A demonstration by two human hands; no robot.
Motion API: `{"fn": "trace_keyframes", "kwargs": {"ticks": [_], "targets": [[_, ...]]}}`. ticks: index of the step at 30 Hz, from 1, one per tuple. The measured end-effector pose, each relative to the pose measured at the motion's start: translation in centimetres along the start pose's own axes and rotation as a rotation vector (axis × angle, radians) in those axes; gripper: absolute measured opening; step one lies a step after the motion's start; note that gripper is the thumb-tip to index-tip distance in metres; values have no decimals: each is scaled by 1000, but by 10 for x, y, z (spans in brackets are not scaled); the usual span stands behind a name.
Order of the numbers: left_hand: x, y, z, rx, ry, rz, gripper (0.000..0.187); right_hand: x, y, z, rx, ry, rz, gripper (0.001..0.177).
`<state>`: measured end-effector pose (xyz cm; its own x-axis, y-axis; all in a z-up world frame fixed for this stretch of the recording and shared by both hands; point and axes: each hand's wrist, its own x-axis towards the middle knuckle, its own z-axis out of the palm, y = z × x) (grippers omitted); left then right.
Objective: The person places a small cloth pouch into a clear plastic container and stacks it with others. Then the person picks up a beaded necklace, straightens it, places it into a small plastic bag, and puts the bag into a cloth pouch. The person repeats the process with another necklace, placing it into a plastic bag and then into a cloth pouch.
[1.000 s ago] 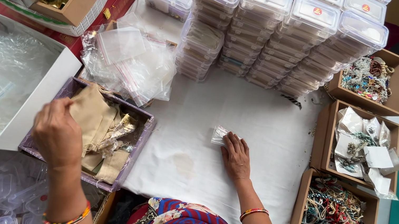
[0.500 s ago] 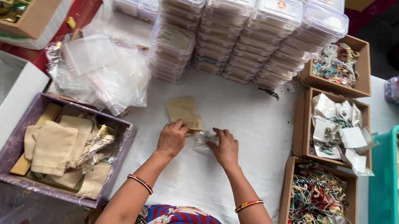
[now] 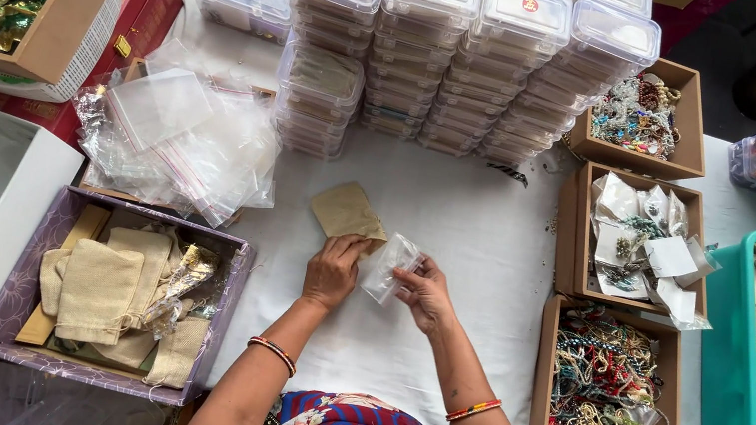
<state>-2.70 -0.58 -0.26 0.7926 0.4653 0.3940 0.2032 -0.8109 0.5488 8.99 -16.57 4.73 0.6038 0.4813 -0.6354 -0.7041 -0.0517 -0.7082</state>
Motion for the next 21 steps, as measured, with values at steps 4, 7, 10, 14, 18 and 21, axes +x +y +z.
{"fn": "trace_keyframes", "kwargs": {"ticks": [4,7,10,14,18,21], "targets": [[-7,-4,0,-73,-75,14,49,38,36,-15,134,63,56,40],[-12,-8,4,-67,-77,26,53,49,53,-9,230,157,28,38],[-10,-7,4,-74,-61,31,53,53,67,0,289,228,14,37],[-11,-7,1,-79,-85,19,56,13,49,13,15,139,56,50],[-12,-9,5,-100,-115,25,58,-56,-21,51,-1042,442,-177,75],[-11,-9,6,-99,-133,10,50,-20,4,18,-1328,416,-1033,52]]}}
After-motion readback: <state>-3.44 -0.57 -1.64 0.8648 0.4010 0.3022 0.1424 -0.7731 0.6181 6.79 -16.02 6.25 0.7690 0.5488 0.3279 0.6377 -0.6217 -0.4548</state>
